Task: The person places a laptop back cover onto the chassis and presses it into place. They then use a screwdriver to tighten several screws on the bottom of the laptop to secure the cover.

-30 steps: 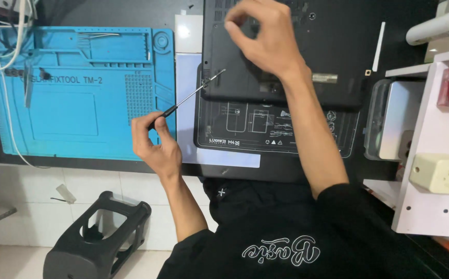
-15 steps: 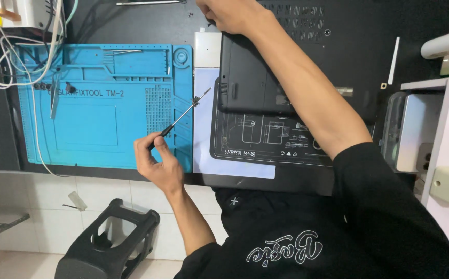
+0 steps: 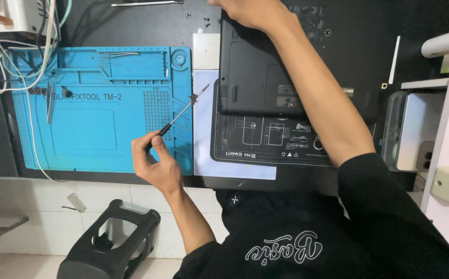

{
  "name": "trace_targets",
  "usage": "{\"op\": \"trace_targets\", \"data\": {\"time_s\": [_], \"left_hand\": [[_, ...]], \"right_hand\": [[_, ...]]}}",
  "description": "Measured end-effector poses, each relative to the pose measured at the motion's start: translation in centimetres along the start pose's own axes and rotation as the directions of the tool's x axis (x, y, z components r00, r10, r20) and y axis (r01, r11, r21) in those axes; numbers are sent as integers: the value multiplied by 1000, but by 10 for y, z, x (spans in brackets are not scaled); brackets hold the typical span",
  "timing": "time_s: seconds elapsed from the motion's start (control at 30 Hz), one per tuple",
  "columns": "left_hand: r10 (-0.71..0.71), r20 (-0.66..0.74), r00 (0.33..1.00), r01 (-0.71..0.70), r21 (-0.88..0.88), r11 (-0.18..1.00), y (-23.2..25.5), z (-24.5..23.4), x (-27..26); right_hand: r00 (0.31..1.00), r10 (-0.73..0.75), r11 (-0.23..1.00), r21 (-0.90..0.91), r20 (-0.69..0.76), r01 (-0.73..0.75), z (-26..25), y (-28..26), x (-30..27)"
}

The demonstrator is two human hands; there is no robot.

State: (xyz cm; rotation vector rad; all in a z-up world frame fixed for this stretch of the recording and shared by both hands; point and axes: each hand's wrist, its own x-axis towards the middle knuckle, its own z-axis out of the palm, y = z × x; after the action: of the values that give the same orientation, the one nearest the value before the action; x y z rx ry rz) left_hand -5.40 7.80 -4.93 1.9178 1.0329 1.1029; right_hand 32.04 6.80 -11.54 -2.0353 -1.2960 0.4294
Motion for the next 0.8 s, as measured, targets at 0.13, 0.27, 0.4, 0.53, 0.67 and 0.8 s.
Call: {"op": "trace_targets", "data": {"time_s": [0.13,0.27,0.4,0.53,0.67,0.8], "left_hand": [[-49,58,997,50,-26,998,7,-2,2],[24,211,977,-14,-49,999,38,2,10],[196,458,867,-225,9,974,75,14,22],[407,629,663,-553,44,832,98,26,29],[437,700,565,-655,58,754,112,32,35],[468,747,472,-744,54,666,125,39,35]], "right_hand": [[988,143,990,15,-65,-142,-33,-2,-61],[962,-43,997,44,-269,57,-76,-29,-136],[931,-36,997,52,-363,59,-90,-38,-208],[944,20,997,-68,-329,-45,-80,-46,-261],[940,35,989,-124,-340,-82,-67,-37,-295],[920,68,983,-133,-385,-128,-56,-31,-315]]}}
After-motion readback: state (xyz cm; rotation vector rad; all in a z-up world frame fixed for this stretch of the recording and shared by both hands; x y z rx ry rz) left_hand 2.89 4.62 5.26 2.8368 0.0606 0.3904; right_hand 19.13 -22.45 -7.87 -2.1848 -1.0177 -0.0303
